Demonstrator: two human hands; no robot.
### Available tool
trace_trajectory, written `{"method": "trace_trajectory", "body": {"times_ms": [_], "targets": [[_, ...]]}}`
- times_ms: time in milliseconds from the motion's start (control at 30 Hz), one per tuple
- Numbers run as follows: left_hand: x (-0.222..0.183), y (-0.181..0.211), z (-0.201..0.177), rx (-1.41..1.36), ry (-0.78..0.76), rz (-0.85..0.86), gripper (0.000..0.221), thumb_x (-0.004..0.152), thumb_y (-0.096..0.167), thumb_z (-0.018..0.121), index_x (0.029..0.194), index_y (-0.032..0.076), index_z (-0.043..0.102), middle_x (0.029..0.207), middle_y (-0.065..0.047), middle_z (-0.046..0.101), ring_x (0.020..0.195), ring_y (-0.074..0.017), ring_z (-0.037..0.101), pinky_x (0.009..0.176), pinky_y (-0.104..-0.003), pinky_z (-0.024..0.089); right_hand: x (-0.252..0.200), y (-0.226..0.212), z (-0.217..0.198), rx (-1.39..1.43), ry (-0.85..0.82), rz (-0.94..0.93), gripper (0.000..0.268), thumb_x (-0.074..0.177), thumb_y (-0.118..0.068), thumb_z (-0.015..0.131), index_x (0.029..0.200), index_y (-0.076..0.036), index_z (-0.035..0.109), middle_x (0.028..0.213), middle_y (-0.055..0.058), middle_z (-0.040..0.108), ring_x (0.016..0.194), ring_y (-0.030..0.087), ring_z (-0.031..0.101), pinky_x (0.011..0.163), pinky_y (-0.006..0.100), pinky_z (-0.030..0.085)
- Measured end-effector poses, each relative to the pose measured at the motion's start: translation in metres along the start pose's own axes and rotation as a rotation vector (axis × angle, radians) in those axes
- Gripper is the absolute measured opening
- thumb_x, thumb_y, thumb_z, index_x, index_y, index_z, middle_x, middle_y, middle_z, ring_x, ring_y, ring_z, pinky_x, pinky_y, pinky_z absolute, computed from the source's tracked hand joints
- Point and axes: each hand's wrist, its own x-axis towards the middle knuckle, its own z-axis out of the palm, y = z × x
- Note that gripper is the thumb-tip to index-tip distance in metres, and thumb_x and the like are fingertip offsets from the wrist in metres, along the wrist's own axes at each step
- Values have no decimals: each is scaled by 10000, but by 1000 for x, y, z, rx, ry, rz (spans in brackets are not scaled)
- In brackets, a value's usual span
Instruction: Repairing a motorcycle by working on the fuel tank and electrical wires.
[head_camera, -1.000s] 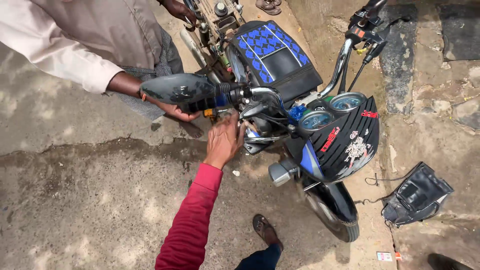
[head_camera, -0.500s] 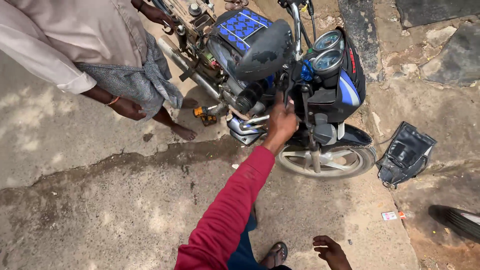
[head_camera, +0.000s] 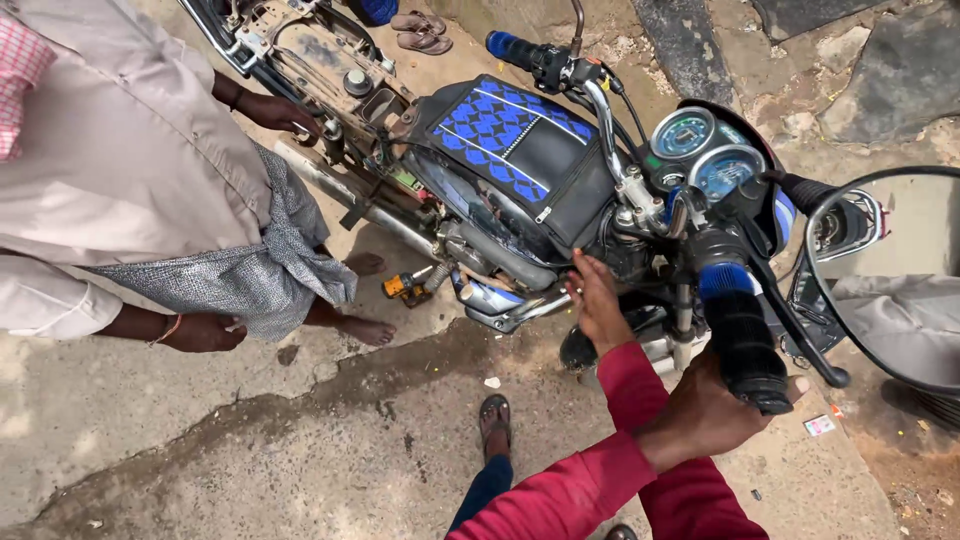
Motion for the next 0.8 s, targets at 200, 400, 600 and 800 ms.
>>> {"method": "trace_trajectory", "body": {"times_ms": [200,400,600,800], "targets": [[-16,-13,-205,45,173,-286,192,913,-2,686,1088,38,619,927,-28,631,781,-104,616,665,-250,513,73,41,3,170,15,-190,225,987,-303,713,1108,-129,639,895,8,586,764,98,562,678,249,499],[38,-84,-257,367,411,-354,139,889,39,652,1025,25,627,941,-106,633,915,-253,621,804,-381,497,-49,-62,76,694,-202,94,253,928,-335,638,1067,-123,635,1019,93,753,686,110,586,555,210,455],[66,-110,-240,607,328,-111,326,874,43,650,1193,-15,615,1134,-194,628,1108,-384,574,977,-468,448,-44,42,-10,-188,-383,153,318,1075,-392,539,982,-93,599,695,-11,507,550,59,414,468,225,295],[64,-185,-204,161,330,-495,345,907,260,746,1084,-15,638,923,-123,703,868,-259,685,769,-387,547,-88,18,-87,-37,-202,39,411,1089,-419,423,989,-79,632,711,-37,429,616,72,346,578,253,325]]}}
